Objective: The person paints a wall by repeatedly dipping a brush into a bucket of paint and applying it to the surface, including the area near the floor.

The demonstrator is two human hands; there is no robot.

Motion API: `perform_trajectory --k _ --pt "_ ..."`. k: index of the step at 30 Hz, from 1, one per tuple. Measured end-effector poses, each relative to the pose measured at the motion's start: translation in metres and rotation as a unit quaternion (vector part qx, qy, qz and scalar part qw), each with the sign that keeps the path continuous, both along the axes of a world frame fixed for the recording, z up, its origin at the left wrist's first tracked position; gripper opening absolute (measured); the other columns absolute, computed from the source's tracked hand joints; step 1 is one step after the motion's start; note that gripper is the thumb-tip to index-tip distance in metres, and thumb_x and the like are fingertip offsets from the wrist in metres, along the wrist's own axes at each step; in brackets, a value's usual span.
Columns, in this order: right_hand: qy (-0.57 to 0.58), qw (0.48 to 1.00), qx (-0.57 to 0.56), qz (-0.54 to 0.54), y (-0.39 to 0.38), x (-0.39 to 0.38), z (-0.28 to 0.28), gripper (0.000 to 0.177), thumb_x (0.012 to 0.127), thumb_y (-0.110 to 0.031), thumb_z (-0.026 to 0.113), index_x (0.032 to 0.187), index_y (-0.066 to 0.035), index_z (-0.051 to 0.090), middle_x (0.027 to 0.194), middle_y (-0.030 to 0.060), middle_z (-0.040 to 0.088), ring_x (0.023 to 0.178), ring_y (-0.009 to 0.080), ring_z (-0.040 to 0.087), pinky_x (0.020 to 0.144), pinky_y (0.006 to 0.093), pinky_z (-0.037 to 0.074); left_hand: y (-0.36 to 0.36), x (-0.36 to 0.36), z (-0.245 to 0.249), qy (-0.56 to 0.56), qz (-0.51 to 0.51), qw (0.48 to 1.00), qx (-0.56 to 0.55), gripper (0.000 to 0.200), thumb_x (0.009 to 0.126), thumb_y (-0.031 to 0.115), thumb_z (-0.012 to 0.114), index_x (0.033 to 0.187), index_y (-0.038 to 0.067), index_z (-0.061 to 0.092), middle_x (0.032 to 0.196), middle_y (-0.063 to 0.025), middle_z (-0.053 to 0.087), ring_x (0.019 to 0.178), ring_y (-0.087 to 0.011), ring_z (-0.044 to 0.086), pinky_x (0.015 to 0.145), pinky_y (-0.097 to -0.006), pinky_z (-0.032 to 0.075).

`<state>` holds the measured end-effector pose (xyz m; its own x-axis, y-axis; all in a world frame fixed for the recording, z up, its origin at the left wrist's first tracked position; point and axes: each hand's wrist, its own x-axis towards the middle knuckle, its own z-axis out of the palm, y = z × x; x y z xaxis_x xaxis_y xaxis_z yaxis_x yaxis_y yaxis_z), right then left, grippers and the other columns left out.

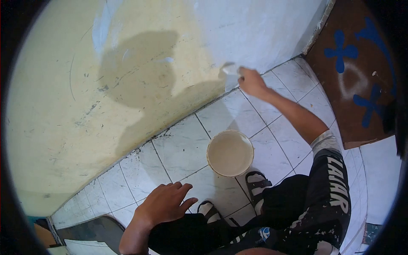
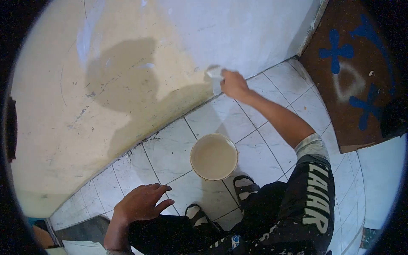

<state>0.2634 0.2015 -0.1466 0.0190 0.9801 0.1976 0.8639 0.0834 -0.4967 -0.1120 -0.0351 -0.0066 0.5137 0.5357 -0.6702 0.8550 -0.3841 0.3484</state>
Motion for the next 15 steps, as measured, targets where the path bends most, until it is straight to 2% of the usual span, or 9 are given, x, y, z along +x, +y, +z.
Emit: perform_trajectory --k 1,3,4,6,8,10,12,14,15 --pt "0.017 0.999 0.048 -0.005 0.007 -0.004 0.026 0.032 0.086 -0.009 0.064 0.116 0.001 0.068 0.093 0.0284 0.070 0.089 0.0435 0.070 0.080 0.0463 0.055 0.000 -0.001 0.000 0.004 0.005 1.000 -0.001 0.051 0.106 0.046 0.050 0.130 0.002 0.059 0.111 -0.0210 0.069 0.100 -0.0387 0.068 0.091 -0.0457 0.053" --pt "0.017 0.999 0.041 -0.006 0.008 -0.009 0.084 0.033 0.087 -0.011 0.065 0.117 0.001 0.069 0.094 0.0285 0.070 0.087 0.0397 0.071 0.079 0.0440 0.055 -0.001 -0.002 0.000 0.010 0.011 1.000 -0.005 0.050 0.106 0.046 0.050 0.130 0.002 0.059 0.111 -0.0211 0.069 0.100 -0.0388 0.068 0.091 -0.0458 0.052" --pt "0.031 0.996 0.078 -0.008 0.002 -0.012 0.105 0.034 0.087 -0.012 0.066 0.118 0.001 0.069 0.091 0.0274 0.070 0.084 0.0358 0.071 0.077 0.0423 0.055 0.000 -0.002 0.000 0.008 0.010 1.000 -0.003 0.050 0.106 0.046 0.050 0.130 0.003 0.059 0.111 -0.0209 0.069 0.100 -0.0387 0.068 0.091 -0.0459 0.052" --pt "0.044 0.992 0.114 -0.012 -0.006 -0.015 0.135 0.035 0.088 -0.014 0.066 0.120 0.001 0.069 0.088 0.0262 0.070 0.080 0.0320 0.071 0.076 0.0406 0.054 0.001 -0.001 -0.004 0.004 0.007 1.000 -0.004 0.050 0.106 0.046 0.050 0.131 0.003 0.059 0.111 -0.0208 0.070 0.101 -0.0385 0.068 0.091 -0.0460 0.052" --pt "0.047 0.979 0.197 -0.022 -0.009 -0.015 0.157 0.035 0.090 -0.014 0.065 0.121 0.001 0.068 0.086 0.0234 0.070 0.076 0.0268 0.069 0.073 0.0381 0.054 0.002 -0.001 -0.009 -0.016 -0.005 1.000 0.010 0.051 0.106 0.046 0.050 0.131 0.003 0.059 0.111 -0.0206 0.070 0.100 -0.0382 0.068 0.091 -0.0461 0.052" --pt "0.074 0.970 0.230 -0.019 -0.019 -0.016 0.182 0.033 0.091 -0.013 0.064 0.121 0.002 0.068 0.084 0.0225 0.069 0.074 0.0257 0.068 0.072 0.0377 0.053 0.006 0.000 -0.011 -0.016 -0.007 1.000 0.008 0.051 0.106 0.046 0.051 0.131 0.003 0.059 0.110 -0.0207 0.070 0.099 -0.0382 0.068 0.090 -0.0459 0.053" --pt "0.101 0.959 0.263 -0.012 -0.023 -0.021 0.183 0.032 0.092 -0.012 0.063 0.120 0.002 0.067 0.083 0.0217 0.069 0.073 0.0247 0.066 0.072 0.0373 0.052 0.008 0.000 -0.012 -0.015 -0.004 1.000 0.007 0.051 0.106 0.047 0.051 0.131 0.003 0.059 0.110 -0.0207 0.070 0.099 -0.0381 0.069 0.090 -0.0458 0.053" --pt "0.114 0.930 0.350 -0.006 -0.025 -0.025 0.175 0.033 0.092 -0.010 0.063 0.123 0.000 0.067 0.087 0.0222 0.069 0.076 0.0288 0.068 0.071 0.0390 0.053 0.010 0.001 -0.013 -0.013 -0.001 1.000 0.006 0.052 0.105 0.047 0.051 0.131 0.003 0.059 0.110 -0.0209 0.070 0.099 -0.0382 0.069 0.089 -0.0455 0.053" --pt "0.115 0.930 0.349 -0.008 -0.016 -0.023 0.155 0.033 0.092 -0.010 0.063 0.123 0.000 0.067 0.087 0.0222 0.069 0.076 0.0288 0.068 0.071 0.0390 0.053 0.011 0.003 -0.012 -0.011 -0.002 1.000 0.005 0.052 0.105 0.047 0.051 0.131 0.003 0.059 0.110 -0.0209 0.070 0.099 -0.0382 0.069 0.089 -0.0455 0.053"
